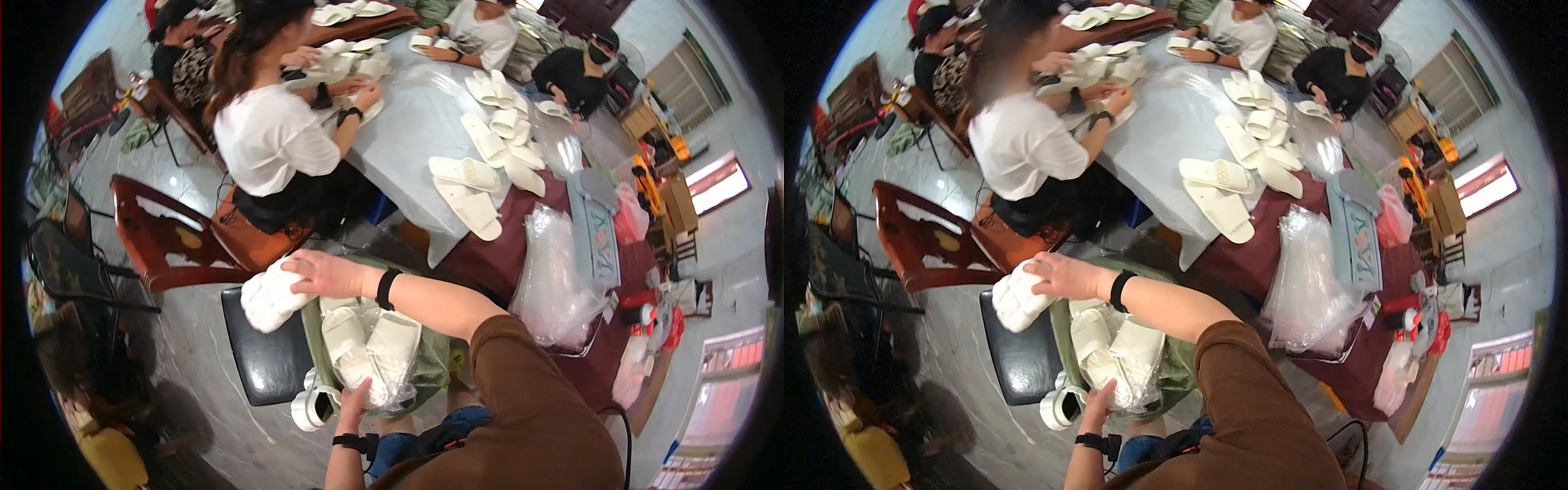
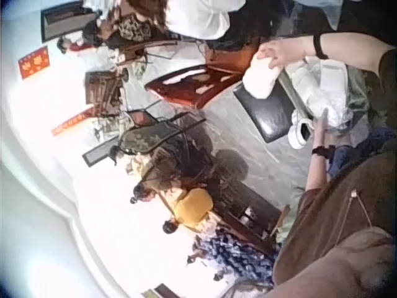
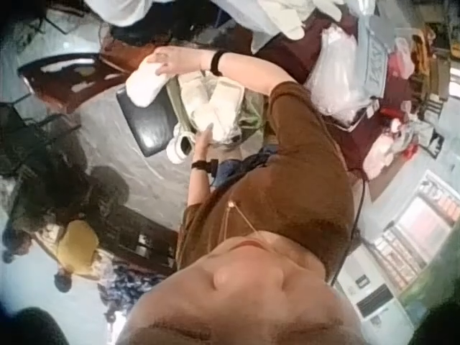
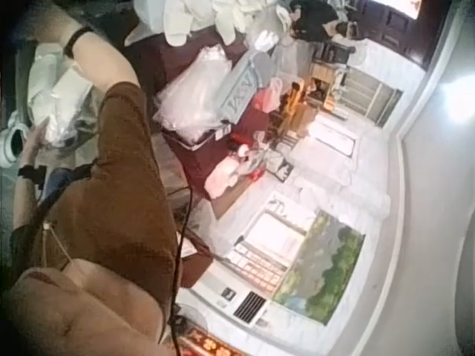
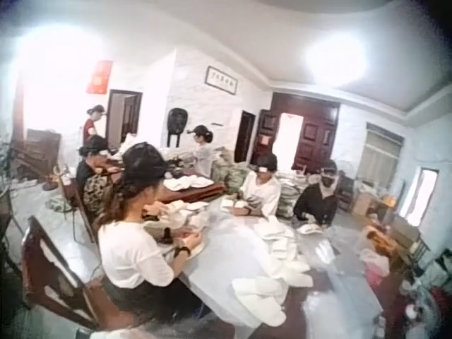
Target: The recorder gathers white slippers and sandals from bins and bags, then organizes them on a table for inspection and final packaging into plastic bags.
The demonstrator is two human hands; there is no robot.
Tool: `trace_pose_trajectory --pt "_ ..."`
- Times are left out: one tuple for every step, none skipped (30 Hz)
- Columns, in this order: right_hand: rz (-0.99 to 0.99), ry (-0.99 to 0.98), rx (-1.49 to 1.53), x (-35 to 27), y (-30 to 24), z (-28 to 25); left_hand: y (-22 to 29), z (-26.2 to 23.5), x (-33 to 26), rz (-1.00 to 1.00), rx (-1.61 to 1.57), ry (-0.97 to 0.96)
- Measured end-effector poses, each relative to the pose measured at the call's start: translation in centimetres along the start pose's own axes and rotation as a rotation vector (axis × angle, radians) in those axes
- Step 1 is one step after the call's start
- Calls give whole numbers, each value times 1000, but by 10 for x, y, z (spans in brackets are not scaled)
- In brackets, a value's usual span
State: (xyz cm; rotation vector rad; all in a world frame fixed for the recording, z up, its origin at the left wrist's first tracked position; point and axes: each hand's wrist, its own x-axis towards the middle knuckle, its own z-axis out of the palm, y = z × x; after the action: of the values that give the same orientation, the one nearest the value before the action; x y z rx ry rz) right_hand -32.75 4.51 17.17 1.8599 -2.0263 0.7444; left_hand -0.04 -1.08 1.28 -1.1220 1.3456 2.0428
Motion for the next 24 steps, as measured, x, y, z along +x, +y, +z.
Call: trace_pose_trajectory --pt "-20 6 17 -5 -3 -12 2 1 -2 -67 46 15" --pt "-39 12 31 -11 -5 -26 5 5 -3 -133 93 29" --pt "-27 17 22 -19 -9 -44 5 14 -6 -132 71 27" --pt "-25 53 -8 -26 -15 -59 6 17 -6 -130 95 21" --pt "-23 87 -39 -35 -19 -75 7 21 -5 -120 29 16" --pt "-7 95 -58 -50 -25 -94 7 23 -6 -112 -39 7" --pt "146 197 92 -66 -33 -113 4 15 -3 -127 -18 -31" --pt "293 298 245 -84 -39 -134 1 9 -1 -119 -3 -31" --pt "428 347 232 -112 -45 -159 -1 12 0 -138 -39 4" --pt "560 394 220 -142 -52 -186 -1 15 0 -158 -78 40" --pt "675 492 159 -169 -56 -214 4 14 -3 -152 -97 -49" --pt "788 587 102 -195 -63 -240 10 21 -12 -165 -67 -5" --pt "892 727 187 -232 -63 -249 12 21 -18 -158 -72 8" --pt "914 950 333 -274 -58 -255 11 21 -25 -147 -85 26" --pt "1161 1095 456 -301 -67 -272 8 19 -32 -122 -109 62" --pt "1397 1164 371 -355 -63 -294 9 24 -30 -142 -59 72" --pt "1365 1316 562 -411 -60 -320 12 29 -25 -161 -10 78" --pt "1335 902 -236 -497 -61 -328 19 39 -15 -129 -24 72" --pt "1370 1047 -113 -539 -58 -339 21 36 -14 -169 27 64" --pt "1317 1450 451 -535 -53 -342 18 25 -23 -211 69 84" --pt "1157 1816 913 -565 -59 -350 19 34 -28 -171 38 114" --pt "1210 1880 881 -586 -62 -346 22 41 -34 -159 29 124" --pt "1235 1989 925 -605 -63 -342 24 47 -39 -151 22 133" --pt "1266 2098 963 -620 -68 -339 23 54 -46 -149 15 140"
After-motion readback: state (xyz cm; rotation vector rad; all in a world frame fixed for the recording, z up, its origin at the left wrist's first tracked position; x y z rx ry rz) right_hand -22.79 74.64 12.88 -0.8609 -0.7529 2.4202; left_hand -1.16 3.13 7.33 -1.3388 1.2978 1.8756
